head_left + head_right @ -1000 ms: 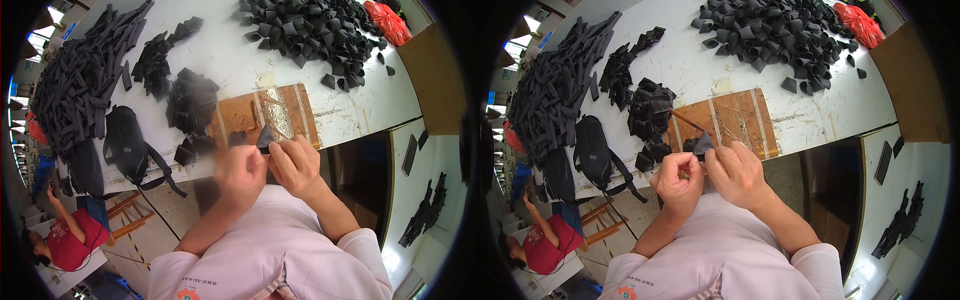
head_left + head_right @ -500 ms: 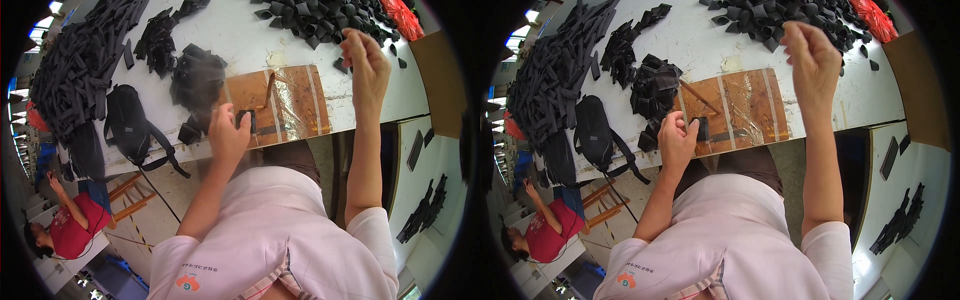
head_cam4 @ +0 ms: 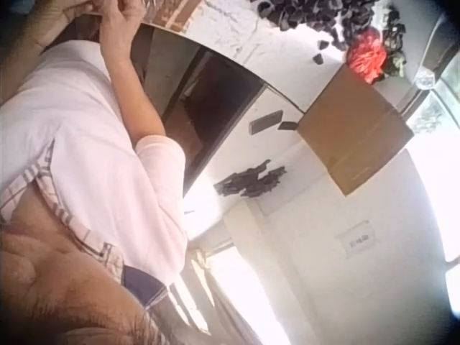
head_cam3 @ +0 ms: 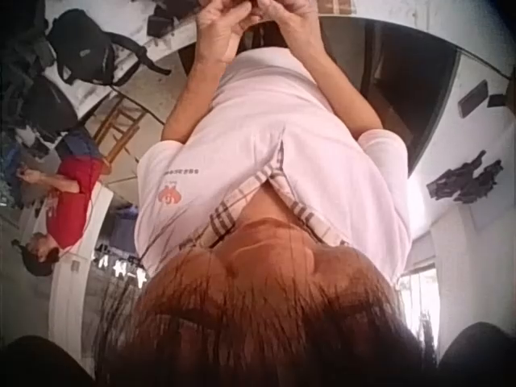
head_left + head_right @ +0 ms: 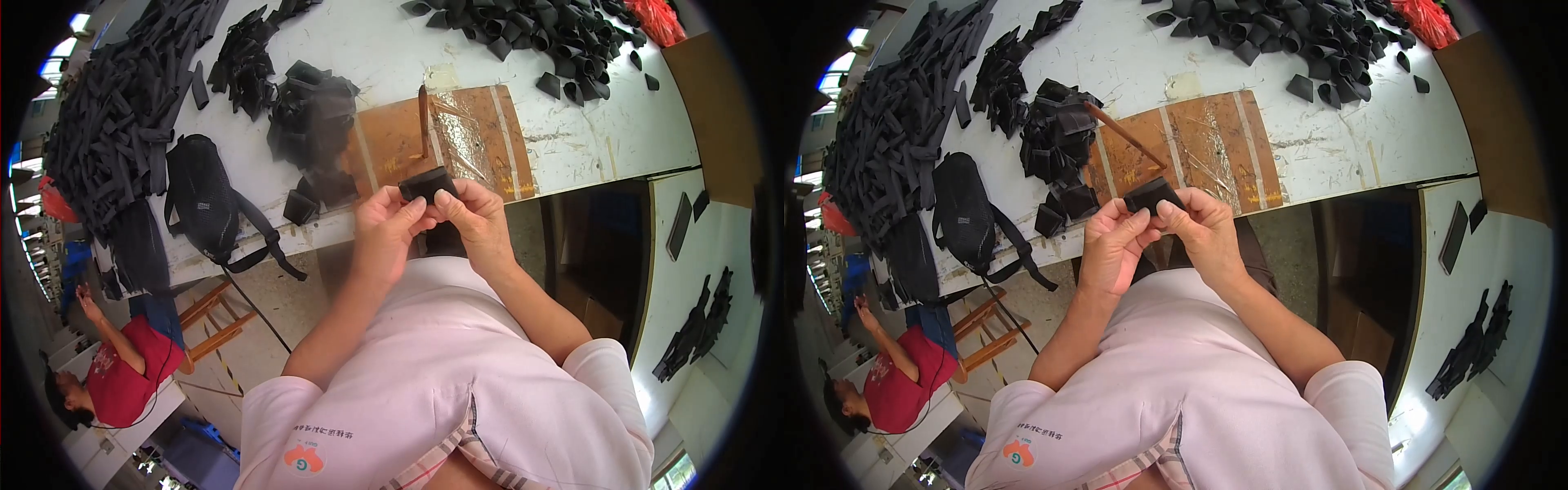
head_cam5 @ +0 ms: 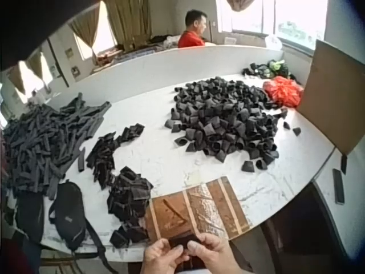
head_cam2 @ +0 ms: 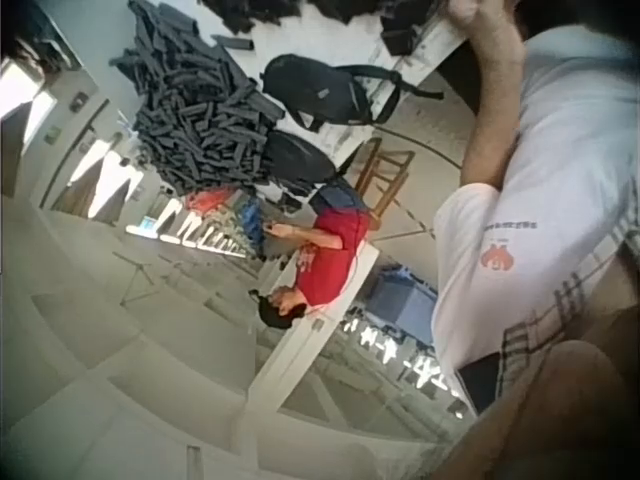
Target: Apply adhesive to small rubber components using a wooden applicator stick at a manufacturing workbench.
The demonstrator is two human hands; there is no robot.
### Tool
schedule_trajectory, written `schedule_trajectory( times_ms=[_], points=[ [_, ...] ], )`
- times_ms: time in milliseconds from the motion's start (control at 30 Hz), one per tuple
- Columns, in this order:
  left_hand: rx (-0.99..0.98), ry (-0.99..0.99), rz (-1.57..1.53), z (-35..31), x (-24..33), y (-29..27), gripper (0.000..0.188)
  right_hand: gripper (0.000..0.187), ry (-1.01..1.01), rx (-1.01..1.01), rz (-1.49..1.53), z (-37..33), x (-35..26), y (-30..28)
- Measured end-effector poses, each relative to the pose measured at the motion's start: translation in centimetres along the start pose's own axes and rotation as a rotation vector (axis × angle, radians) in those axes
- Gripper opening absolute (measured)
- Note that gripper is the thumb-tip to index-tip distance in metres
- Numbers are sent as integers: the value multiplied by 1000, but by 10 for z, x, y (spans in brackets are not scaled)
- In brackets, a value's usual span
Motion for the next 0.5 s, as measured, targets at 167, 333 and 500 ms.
schedule_trajectory(
  times_ms=[167, 333, 500],
  points=[
    [-100, -2, -109, -12, 20, 19, 22, 20, 57, -192, -120, 2, -23, -9],
    [-280, -90, 33, -4, 30, 29, 24, 27, 183, -388, -257, -3, -35, 3],
    [-284, -126, 148, -4, 24, 25, 11, 26, 224, -415, -274, -3, -36, 3]
  ],
)
Point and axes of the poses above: each hand's wrist, its own z-axis towards the middle knuckle, its own y-axis out of the palm, x = y × z, the point moved 7 cm from there along z, towards the middle knuckle, and after that the axes turned 6 degrees about -x, right-handed, at the moved point
